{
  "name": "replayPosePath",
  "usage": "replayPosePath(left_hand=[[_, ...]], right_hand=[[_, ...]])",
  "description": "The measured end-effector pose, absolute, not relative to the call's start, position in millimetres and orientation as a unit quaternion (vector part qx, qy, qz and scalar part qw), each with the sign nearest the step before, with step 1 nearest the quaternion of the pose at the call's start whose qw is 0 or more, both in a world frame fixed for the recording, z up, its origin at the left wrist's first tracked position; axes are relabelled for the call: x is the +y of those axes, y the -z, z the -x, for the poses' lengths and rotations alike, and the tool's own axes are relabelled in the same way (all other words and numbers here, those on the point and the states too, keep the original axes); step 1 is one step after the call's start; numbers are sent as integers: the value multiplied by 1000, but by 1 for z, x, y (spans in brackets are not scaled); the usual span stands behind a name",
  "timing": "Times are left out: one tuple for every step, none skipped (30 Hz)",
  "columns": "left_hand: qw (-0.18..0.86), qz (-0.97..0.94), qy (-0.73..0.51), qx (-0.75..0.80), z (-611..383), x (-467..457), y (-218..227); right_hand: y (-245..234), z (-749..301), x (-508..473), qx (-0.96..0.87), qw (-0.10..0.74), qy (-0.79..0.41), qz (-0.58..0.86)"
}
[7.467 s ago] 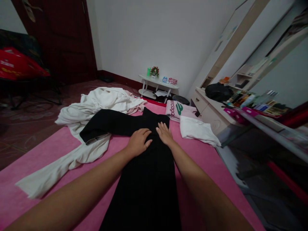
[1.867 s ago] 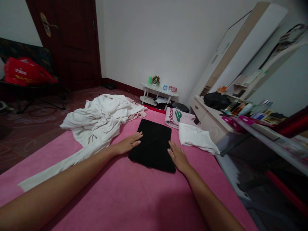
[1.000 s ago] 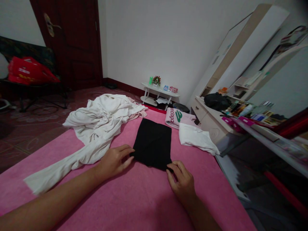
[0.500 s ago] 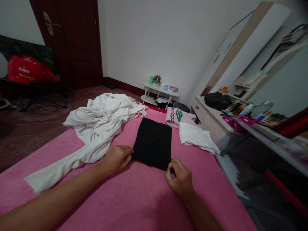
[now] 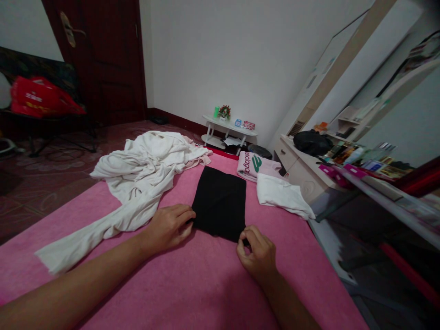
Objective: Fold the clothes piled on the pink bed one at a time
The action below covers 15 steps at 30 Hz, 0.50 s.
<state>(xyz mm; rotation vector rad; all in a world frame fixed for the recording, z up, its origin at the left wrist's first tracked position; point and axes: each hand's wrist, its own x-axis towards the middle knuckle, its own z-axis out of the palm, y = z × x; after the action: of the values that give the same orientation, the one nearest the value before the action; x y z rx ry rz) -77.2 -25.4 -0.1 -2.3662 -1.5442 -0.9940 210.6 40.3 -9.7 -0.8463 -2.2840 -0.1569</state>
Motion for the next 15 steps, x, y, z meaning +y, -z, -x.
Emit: replayPosePath(left_hand=[[74, 790, 327, -514, 77, -24, 0], [76, 792, 324, -512, 77, -23, 0], [81, 793, 324, -509, 77, -22, -1], [86, 793, 327, -507, 78, -21, -1], [90, 791, 332, -506, 80, -20, -2], [94, 788, 341, -505, 81, -19, -2], [97, 783, 350, -505, 83, -18, -3], [98, 779, 358, -506, 85, -17, -4], [98, 774, 367, -506, 86, -17, -5], [95, 770, 374, -508, 88, -16, -6], [90, 766, 381, -510, 89, -16, -7], [81, 761, 389, -514, 90, -15, -8], [70, 755, 398, -517, 91, -15, -8], [59, 749, 407, -520, 91, -15, -9], [48, 743, 416, -522, 91, -15, -8]], right_hand=[[9, -211, 40, -880, 344, 59, 322], [9, -211, 40, -880, 346, 57, 319], [8, -212, 41, -881, 350, 53, 314], [7, -213, 41, -880, 357, 49, 311], [6, -214, 41, -878, 365, 45, 308], [5, -216, 42, -874, 374, 41, 307], [4, -218, 44, -871, 383, 36, 307], [4, -220, 45, -866, 392, 32, 308], [3, -222, 46, -862, 400, 29, 309], [2, -224, 48, -859, 408, 26, 309], [2, -227, 49, -855, 415, 24, 310], [1, -229, 51, -851, 424, 23, 310], [1, -230, 52, -846, 433, 22, 311], [0, -232, 53, -839, 444, 21, 313], [0, -234, 53, -834, 453, 18, 314]])
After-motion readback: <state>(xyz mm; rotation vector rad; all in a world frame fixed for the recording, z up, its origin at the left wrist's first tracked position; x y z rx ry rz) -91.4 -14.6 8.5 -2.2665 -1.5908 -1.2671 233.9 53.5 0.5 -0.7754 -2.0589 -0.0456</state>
